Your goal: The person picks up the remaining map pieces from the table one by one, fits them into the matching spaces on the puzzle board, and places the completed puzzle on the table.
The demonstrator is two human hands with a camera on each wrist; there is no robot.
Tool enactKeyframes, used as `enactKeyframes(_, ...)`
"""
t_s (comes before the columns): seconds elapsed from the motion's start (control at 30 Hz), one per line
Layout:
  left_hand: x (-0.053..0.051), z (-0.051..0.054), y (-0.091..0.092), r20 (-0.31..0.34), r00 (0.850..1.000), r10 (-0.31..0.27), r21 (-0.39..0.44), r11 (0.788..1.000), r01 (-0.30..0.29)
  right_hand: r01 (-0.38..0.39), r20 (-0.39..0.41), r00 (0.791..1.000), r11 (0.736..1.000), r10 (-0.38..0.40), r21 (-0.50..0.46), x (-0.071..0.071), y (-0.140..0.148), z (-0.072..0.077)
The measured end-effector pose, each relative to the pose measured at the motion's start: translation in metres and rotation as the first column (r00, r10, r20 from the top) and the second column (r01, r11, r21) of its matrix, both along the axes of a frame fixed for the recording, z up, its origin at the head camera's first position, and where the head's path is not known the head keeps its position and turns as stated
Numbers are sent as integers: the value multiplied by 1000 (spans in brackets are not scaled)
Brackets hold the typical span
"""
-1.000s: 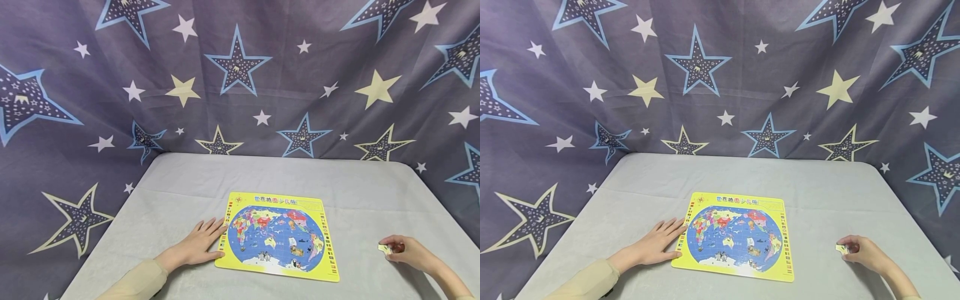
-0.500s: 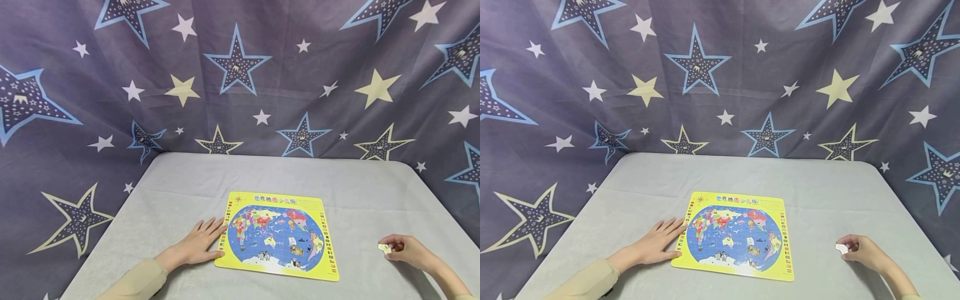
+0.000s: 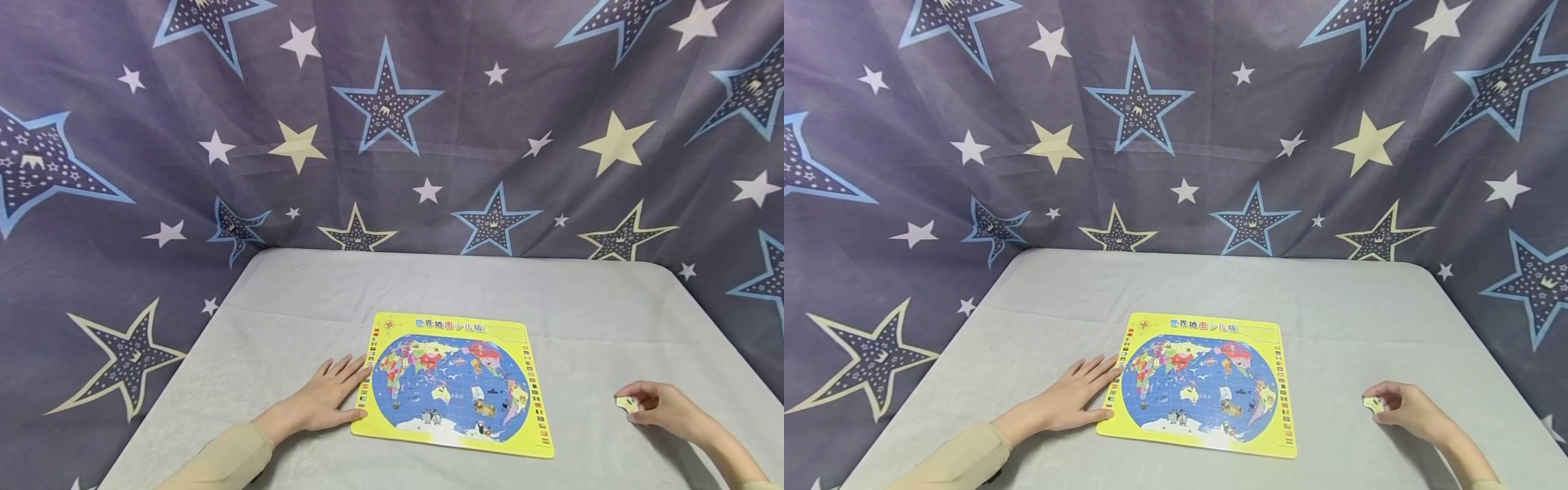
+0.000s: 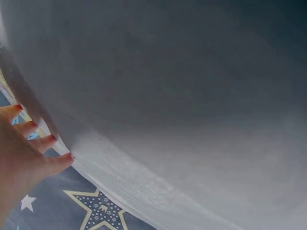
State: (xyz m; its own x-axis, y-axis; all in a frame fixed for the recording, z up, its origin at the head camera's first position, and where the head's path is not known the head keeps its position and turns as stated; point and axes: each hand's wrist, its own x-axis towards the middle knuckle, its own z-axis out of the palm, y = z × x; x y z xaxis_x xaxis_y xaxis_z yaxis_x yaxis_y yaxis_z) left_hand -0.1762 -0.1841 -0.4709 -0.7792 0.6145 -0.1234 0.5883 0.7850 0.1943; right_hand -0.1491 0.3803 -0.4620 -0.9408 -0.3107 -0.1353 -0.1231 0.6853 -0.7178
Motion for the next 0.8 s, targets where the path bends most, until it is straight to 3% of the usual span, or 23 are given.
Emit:
enactKeyframes(0.37, 0, -1, 0, 3, 1000, 5, -17, 1000, -5, -19, 0, 1000, 999, 19, -43, -1, -1, -4)
enactKeyframes(0.6, 0, 1, 0, 4, 1000, -1, -7, 1000, 1, 22, 57, 998, 999, -20, -37, 0, -6, 0)
enactKeyframes(0.8, 0, 0, 0, 1, 1000, 0, -2, 1000, 0, 0, 109, 994, 996, 10, -95, -2, -14, 4)
